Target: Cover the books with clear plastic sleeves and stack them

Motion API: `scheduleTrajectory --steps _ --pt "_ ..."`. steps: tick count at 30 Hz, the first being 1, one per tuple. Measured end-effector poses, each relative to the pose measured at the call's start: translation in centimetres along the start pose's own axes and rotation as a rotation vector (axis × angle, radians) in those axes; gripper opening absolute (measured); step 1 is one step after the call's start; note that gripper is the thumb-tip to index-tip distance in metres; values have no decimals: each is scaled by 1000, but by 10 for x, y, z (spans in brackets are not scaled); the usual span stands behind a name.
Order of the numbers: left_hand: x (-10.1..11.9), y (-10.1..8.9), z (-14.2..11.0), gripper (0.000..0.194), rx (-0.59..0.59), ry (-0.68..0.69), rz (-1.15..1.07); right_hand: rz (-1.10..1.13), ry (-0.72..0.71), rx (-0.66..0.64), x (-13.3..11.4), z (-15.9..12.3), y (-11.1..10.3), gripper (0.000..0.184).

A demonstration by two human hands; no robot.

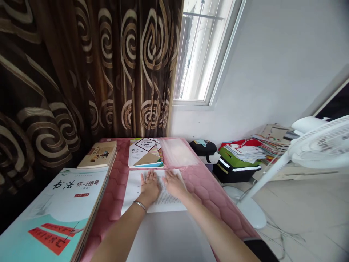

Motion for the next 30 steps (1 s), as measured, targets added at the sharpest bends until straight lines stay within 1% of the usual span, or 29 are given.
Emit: scheduleTrajectory --steps 2,3,4,6,8,10,13,15,17,19,21,22,24,27,29,30 --pt "-3 2 1 61 -29 30 -16 99 -123 -13 -29 1 9 63" --pt "-4 3 1 62 -41 44 -23 130 -153 -13 -39 2 13 64" --pt "-6 4 1 62 -50 54 -29 139 -158 -9 -46 2 16 64" --pt "-10 6 1 62 -57 60 -40 119 -137 -5 -49 4 21 66" --pt "-13 5 1 62 -46 54 -50 76 -106 -8 -40 5 20 67" --pt "-20 4 1 64 -30 26 -61 21 -49 3 -18 4 15 68" --pt "-42 2 -1 68 -27 -63 -62 -50 84 29 23 0 5 68" --pt "-60 2 -4 70 -35 -124 -45 -83 139 32 43 -3 2 68" --pt "-78 1 -7 72 -40 -173 -21 -102 160 20 52 -4 2 67" --pt "-93 0 -13 71 -56 -227 3 -109 166 7 53 -4 3 67" --pt "-101 -3 -23 67 -73 -268 28 -111 169 1 51 -4 3 67" --pt "-101 -5 -30 64 -79 -281 40 -114 168 0 50 -5 3 67" --pt "-96 -8 -46 61 -92 -286 55 -120 164 -5 48 -5 2 66" --pt "-77 -6 -74 59 -109 -283 54 -138 186 -11 45 -4 0 63" --pt "-64 -4 -89 57 -69 -289 64 -157 214 -3 36 -3 -2 60" --pt "-59 -5 -94 56 -13 -291 84 -162 200 9 26 -3 -3 60"
Point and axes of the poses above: each hand's wrist, its own z-axis towards the middle knuckle, its own y-axis out of the palm, x = y × z, the point moved 7 cm from there along z, towards the middle knuckle, and after that the axes turned 3 degrees about z, right-handed, at the moved point
